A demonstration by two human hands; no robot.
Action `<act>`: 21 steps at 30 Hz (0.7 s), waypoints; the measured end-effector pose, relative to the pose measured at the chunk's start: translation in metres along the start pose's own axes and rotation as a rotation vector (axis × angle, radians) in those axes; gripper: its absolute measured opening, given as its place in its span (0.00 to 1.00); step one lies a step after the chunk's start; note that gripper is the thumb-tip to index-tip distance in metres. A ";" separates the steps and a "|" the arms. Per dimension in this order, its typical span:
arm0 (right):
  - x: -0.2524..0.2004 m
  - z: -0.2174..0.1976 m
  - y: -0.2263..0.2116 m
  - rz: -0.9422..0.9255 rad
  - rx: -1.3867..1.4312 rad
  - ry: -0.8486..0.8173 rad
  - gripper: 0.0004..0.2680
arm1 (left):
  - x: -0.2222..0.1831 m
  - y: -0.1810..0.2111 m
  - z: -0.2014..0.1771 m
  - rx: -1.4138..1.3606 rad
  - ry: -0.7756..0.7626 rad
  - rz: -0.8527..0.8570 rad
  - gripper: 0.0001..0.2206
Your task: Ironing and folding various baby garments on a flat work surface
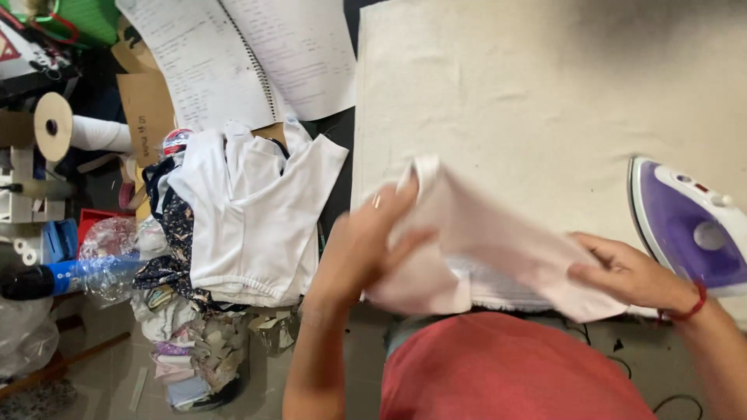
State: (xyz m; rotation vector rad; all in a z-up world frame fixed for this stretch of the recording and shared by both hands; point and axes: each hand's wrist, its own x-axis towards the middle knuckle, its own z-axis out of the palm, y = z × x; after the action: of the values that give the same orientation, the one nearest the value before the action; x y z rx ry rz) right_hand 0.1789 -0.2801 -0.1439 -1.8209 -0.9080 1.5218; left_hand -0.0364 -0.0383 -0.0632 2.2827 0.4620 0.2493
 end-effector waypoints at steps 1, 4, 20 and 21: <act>-0.001 0.001 0.014 0.227 0.102 0.189 0.13 | 0.017 -0.019 0.004 0.136 -0.161 -0.112 0.27; 0.017 0.006 0.034 0.363 0.127 0.418 0.07 | 0.059 -0.085 0.059 -0.020 -0.202 -0.152 0.27; -0.037 -0.066 0.098 -0.011 -0.534 1.011 0.19 | 0.044 -0.017 0.283 0.311 -0.218 0.170 0.44; -0.031 -0.074 0.100 0.037 -0.480 0.965 0.20 | 0.039 -0.011 0.291 0.367 -0.410 0.434 0.37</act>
State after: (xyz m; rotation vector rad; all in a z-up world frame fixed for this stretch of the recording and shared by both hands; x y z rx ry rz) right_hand 0.2608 -0.3660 -0.1930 -2.5233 -0.7530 0.2827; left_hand 0.0891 -0.2080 -0.2675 2.6876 -0.2234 -0.1058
